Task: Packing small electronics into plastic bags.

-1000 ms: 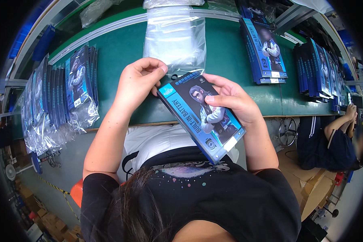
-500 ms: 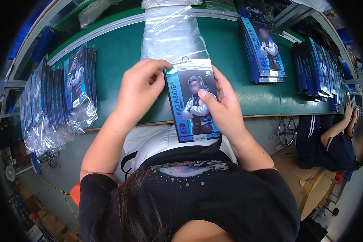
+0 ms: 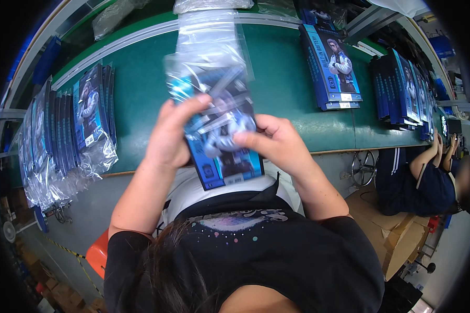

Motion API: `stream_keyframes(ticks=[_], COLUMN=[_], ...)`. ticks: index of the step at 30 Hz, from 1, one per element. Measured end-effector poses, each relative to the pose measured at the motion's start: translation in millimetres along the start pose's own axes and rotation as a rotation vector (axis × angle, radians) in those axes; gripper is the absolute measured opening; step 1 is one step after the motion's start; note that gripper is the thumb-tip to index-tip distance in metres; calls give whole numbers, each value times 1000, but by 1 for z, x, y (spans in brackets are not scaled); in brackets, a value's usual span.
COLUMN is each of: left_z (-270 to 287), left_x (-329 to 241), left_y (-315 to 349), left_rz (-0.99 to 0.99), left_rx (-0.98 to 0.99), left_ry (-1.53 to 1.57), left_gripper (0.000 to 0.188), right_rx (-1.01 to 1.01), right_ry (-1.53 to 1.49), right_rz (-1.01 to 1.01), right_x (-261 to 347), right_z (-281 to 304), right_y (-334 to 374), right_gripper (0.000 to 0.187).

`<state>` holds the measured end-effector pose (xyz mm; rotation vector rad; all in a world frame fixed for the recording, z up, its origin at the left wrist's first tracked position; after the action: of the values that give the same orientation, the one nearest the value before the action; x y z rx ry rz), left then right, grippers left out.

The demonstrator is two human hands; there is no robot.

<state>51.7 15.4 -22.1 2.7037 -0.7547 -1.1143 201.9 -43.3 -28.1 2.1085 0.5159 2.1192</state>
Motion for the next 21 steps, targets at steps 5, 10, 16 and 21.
stream_keyframes(ticks=[5, 10, 16, 21], left_z=[-13, -57, -39, -34], left_x=[-6, 11, -16, -20], left_y=[5, 40, 39, 40], left_rz=[46, 274, 179, 103], left_rx=[44, 352, 296, 218], left_ry=[158, -14, -305, -230], left_gripper=[40, 41, 58, 49], right_rx=[46, -505, -238, 233], right_ry=[469, 683, 715, 622], right_rz=[326, 1091, 1099, 1174], right_x=[50, 103, 125, 118], right_z=[-4, 14, -19, -86], right_y=[4, 40, 55, 47], right_gripper=[105, 49, 23, 34])
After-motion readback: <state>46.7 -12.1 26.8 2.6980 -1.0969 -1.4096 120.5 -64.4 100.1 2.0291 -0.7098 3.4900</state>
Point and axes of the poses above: each hand's wrist, its own y-axis away from the middle knuckle, its own z-axis out of the back of the hand, x = y × z, the point moved 7 cm from there along -y, towards the middle knuckle, and after that the axes turned 11 degrees about y, right-handed, at the moved point
